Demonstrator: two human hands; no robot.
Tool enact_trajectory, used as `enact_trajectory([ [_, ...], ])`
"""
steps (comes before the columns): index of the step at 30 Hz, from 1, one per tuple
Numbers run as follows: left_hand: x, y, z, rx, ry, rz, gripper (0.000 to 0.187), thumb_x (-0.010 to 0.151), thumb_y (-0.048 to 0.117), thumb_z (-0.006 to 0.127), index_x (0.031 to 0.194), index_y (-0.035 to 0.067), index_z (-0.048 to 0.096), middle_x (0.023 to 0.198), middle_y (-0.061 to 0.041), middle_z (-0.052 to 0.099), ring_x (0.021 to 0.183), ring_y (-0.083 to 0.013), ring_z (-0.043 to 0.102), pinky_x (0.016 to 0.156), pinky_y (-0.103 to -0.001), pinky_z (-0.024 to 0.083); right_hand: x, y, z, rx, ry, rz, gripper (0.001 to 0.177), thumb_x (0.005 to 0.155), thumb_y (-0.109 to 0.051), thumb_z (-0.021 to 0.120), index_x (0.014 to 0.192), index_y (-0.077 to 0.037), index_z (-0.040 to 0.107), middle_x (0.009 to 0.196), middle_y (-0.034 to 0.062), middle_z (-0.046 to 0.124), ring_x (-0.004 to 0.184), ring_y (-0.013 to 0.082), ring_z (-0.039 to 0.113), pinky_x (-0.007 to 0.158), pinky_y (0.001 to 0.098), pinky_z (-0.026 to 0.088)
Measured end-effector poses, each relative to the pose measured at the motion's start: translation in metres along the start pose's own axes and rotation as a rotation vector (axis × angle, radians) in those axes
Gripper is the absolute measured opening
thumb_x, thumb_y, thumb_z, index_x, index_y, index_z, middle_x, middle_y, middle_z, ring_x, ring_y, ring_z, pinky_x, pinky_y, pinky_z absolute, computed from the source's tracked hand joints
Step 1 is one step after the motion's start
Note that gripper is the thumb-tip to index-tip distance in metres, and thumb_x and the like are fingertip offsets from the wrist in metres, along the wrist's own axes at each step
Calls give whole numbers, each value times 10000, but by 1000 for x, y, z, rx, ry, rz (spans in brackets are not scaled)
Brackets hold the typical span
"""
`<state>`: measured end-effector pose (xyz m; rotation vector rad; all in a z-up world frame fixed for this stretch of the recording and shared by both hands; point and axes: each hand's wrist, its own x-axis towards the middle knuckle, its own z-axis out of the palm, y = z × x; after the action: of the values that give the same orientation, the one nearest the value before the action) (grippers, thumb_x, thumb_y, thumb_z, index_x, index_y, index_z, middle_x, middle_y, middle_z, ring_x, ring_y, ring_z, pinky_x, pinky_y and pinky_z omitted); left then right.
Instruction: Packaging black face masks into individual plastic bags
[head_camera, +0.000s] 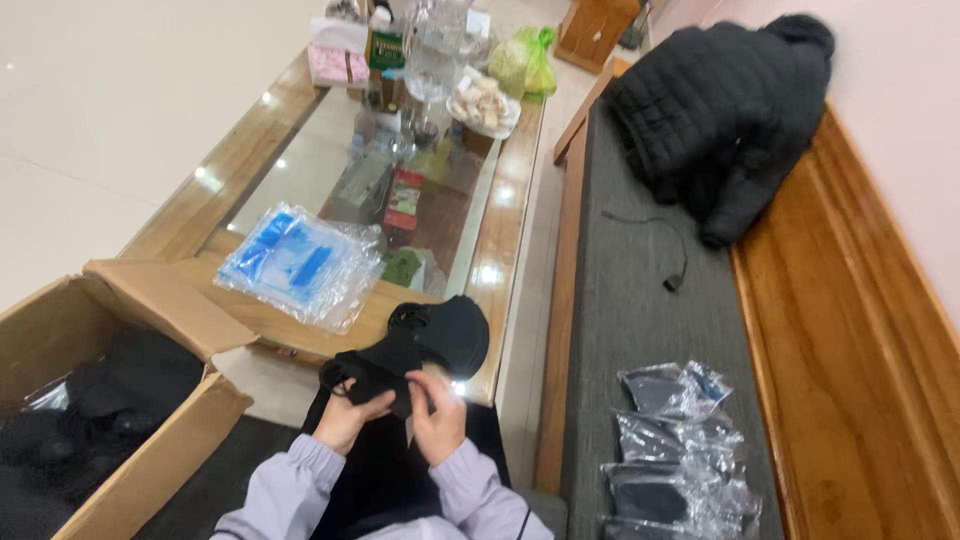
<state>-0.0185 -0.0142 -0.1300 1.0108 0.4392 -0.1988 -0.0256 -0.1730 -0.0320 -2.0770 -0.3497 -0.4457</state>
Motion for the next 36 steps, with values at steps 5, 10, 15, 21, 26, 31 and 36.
enact_trajectory([
  [5,-8,18,15,-114,184,-105,815,705,-11,933,1306,-54,384,1159,-280,602,831,-395,708,761,-494,610,17,0,-14,153,98,114,210,909,4,689,1036,-120,800,945,113,795,913,329,748,834,418,569],
  [10,-17,36,19,-307,177,-25,370,740,-63,895,809,107,574,772,-95,741,582,-334,751,578,-374,651,19,57,-11,339,196,487,180,967,-96,708,1143,-68,730,898,62,791,695,85,660,656,257,564],
  [15,-27,54,28,-271,168,-22,335,773,-29,882,821,90,573,813,-139,766,610,-323,756,581,-375,663,30,63,-17,476,274,751,325,931,-49,710,1217,83,627,653,115,677,363,129,530,307,197,395],
  [21,-27,47,31,-223,201,1,332,715,-31,922,850,80,640,828,-130,767,606,-314,754,596,-407,667,30,81,-19,397,303,755,347,933,-46,687,1267,13,616,661,85,686,383,139,575,323,203,410],
  [26,-33,61,38,-201,191,-41,410,711,-10,934,915,86,592,814,-146,752,598,-328,742,606,-417,654,29,76,-24,177,241,679,410,933,-118,696,1332,-125,602,649,24,671,464,108,580,468,206,451],
  [31,-23,39,26,-182,166,-7,285,697,-57,928,829,37,694,805,-175,770,619,-370,755,609,-444,661,29,73,-26,-59,171,656,424,923,-206,714,1333,-277,633,667,-22,640,588,113,611,634,265,496],
  [36,-10,15,9,-112,108,2,360,761,-26,835,1111,-8,754,1065,-168,776,886,-298,739,654,-392,615,35,54,-31,-157,127,641,360,921,-283,617,1272,-258,695,593,-65,522,612,138,582,718,339,496],
])
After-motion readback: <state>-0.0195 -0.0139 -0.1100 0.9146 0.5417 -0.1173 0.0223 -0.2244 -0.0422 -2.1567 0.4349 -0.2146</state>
